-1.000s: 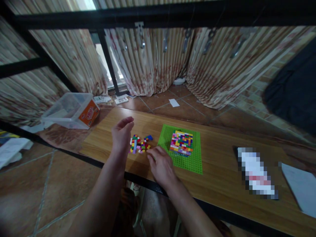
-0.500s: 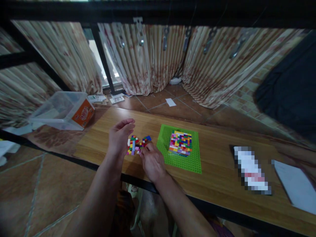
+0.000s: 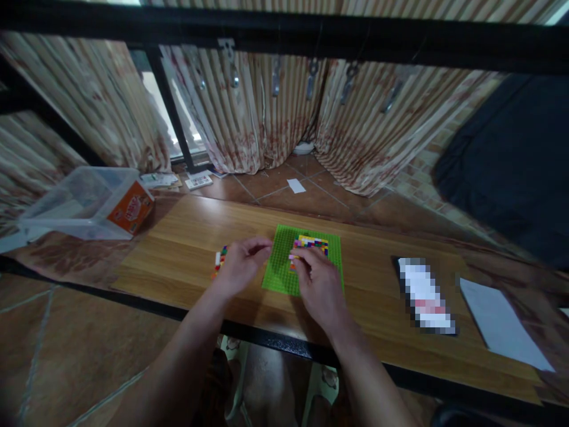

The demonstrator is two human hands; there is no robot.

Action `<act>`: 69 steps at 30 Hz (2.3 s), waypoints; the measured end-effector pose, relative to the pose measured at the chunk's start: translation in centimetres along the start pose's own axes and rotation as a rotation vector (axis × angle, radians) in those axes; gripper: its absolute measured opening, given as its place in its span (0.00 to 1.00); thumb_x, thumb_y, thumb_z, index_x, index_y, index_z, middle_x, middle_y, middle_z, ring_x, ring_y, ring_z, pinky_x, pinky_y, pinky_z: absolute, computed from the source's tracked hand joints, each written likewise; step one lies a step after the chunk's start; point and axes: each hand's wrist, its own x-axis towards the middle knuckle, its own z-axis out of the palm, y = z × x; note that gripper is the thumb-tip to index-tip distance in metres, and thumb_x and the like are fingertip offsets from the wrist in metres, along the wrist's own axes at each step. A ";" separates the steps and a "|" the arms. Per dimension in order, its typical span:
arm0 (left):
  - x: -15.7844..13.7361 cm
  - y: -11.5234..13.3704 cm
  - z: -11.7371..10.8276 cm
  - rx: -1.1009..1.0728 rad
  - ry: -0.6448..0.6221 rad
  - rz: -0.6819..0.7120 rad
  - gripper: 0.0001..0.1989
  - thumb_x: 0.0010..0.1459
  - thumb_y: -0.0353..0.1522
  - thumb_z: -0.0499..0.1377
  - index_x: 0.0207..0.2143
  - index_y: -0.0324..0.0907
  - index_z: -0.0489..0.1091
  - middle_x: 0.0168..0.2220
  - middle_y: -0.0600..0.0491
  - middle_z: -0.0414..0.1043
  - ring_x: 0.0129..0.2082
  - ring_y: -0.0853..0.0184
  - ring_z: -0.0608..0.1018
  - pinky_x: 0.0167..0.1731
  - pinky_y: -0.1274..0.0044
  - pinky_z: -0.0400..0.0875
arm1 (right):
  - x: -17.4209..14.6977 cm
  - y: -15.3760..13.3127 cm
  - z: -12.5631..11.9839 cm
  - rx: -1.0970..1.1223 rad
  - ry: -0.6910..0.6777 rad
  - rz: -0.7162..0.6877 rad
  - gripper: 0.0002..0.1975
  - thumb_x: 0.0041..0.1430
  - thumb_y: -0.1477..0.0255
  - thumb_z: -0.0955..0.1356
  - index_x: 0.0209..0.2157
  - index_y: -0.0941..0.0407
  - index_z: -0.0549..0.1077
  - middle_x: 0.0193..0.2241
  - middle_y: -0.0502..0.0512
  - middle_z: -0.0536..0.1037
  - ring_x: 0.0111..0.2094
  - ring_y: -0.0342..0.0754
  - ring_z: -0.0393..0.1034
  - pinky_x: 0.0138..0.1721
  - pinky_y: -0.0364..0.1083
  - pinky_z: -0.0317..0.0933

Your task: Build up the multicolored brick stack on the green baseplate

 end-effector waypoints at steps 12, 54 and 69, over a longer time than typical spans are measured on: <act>-1.5 0.8 3.6 0.129 -0.281 -0.017 0.11 0.57 0.30 0.56 0.36 0.40 0.78 0.30 0.54 0.78 0.29 0.67 0.75 0.32 0.77 0.67 | -0.2 2.6 -2.2 -0.158 -0.008 0.009 0.11 0.64 0.70 0.63 0.37 0.55 0.78 0.37 0.57 0.77 0.39 0.51 0.74 0.43 0.51 0.67; -2.4 1.3 5.6 0.416 -0.324 0.030 0.12 0.59 0.28 0.53 0.40 0.42 0.76 0.29 0.52 0.77 0.26 0.65 0.74 0.30 0.75 0.66 | 0.7 3.8 -0.7 -0.156 0.215 0.252 0.07 0.52 0.65 0.70 0.28 0.55 0.76 0.34 0.57 0.75 0.33 0.51 0.69 0.39 0.52 0.65; -2.6 1.7 5.5 0.455 -0.330 0.019 0.10 0.60 0.28 0.53 0.37 0.41 0.75 0.26 0.54 0.74 0.25 0.67 0.72 0.28 0.76 0.63 | 0.6 4.1 -1.4 -0.068 0.171 0.293 0.08 0.50 0.64 0.70 0.29 0.54 0.78 0.34 0.56 0.76 0.33 0.50 0.70 0.40 0.52 0.66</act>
